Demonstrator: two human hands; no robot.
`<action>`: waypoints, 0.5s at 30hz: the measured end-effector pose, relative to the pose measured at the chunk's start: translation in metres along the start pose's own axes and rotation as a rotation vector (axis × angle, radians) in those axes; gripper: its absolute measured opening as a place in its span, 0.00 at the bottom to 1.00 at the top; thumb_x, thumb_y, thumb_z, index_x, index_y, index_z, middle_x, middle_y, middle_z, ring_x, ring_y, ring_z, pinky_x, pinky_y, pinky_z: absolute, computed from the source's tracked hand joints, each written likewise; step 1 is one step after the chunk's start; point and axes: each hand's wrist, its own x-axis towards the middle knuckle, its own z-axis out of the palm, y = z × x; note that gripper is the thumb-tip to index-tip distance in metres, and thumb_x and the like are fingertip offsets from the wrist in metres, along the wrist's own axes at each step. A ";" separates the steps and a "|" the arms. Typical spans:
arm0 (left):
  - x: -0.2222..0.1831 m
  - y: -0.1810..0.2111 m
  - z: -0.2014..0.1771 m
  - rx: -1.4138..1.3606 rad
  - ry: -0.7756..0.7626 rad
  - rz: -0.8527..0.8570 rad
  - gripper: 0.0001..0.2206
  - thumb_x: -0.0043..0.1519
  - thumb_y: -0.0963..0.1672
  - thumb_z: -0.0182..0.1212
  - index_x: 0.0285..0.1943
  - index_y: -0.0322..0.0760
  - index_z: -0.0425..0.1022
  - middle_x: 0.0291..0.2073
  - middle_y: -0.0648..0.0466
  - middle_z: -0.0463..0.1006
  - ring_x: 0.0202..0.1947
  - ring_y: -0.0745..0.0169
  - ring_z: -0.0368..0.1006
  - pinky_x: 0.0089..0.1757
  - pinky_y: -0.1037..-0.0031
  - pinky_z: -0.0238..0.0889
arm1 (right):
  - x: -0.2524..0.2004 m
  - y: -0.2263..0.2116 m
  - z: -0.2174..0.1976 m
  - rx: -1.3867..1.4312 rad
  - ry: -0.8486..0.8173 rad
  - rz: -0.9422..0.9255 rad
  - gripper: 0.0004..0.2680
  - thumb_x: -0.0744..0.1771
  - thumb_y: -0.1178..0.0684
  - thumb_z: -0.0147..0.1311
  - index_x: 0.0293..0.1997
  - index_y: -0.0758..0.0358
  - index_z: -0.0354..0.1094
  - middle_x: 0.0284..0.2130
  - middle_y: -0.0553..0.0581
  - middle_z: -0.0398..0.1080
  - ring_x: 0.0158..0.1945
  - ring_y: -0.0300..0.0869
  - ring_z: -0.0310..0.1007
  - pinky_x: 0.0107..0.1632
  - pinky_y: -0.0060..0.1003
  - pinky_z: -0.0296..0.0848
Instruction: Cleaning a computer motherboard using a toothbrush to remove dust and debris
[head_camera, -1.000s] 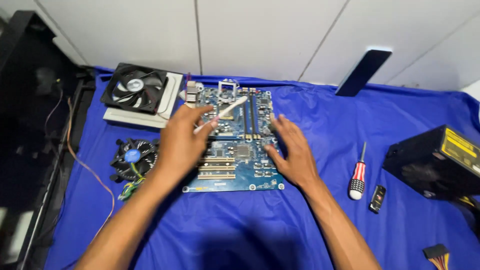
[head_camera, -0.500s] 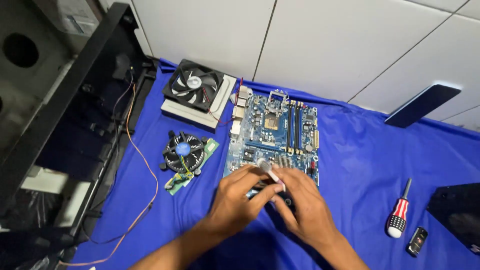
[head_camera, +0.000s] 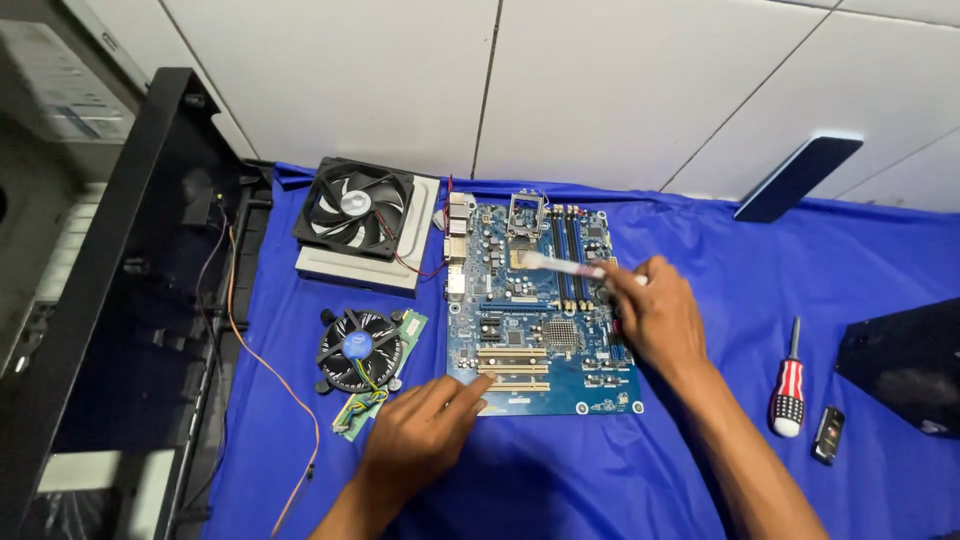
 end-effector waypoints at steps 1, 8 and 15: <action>-0.002 -0.001 0.000 -0.004 -0.002 0.003 0.12 0.69 0.44 0.56 0.60 0.41 0.77 0.30 0.57 0.71 0.26 0.58 0.71 0.30 0.68 0.65 | 0.002 0.002 0.003 -0.002 0.000 0.005 0.15 0.69 0.53 0.55 0.62 0.42 0.72 0.33 0.56 0.60 0.30 0.50 0.62 0.27 0.48 0.62; -0.016 -0.010 0.008 0.013 -0.046 -0.143 0.13 0.68 0.47 0.55 0.60 0.50 0.77 0.28 0.63 0.77 0.19 0.60 0.75 0.22 0.66 0.66 | 0.013 0.002 0.004 0.041 0.052 -0.009 0.11 0.69 0.52 0.55 0.59 0.45 0.74 0.31 0.54 0.59 0.33 0.49 0.62 0.33 0.47 0.61; -0.022 -0.014 0.013 -0.094 -0.033 -0.340 0.13 0.64 0.47 0.60 0.58 0.52 0.79 0.48 0.64 0.86 0.36 0.63 0.84 0.29 0.66 0.73 | 0.004 -0.037 -0.028 0.115 0.021 -0.014 0.10 0.70 0.49 0.50 0.57 0.49 0.74 0.32 0.53 0.61 0.36 0.48 0.63 0.43 0.46 0.62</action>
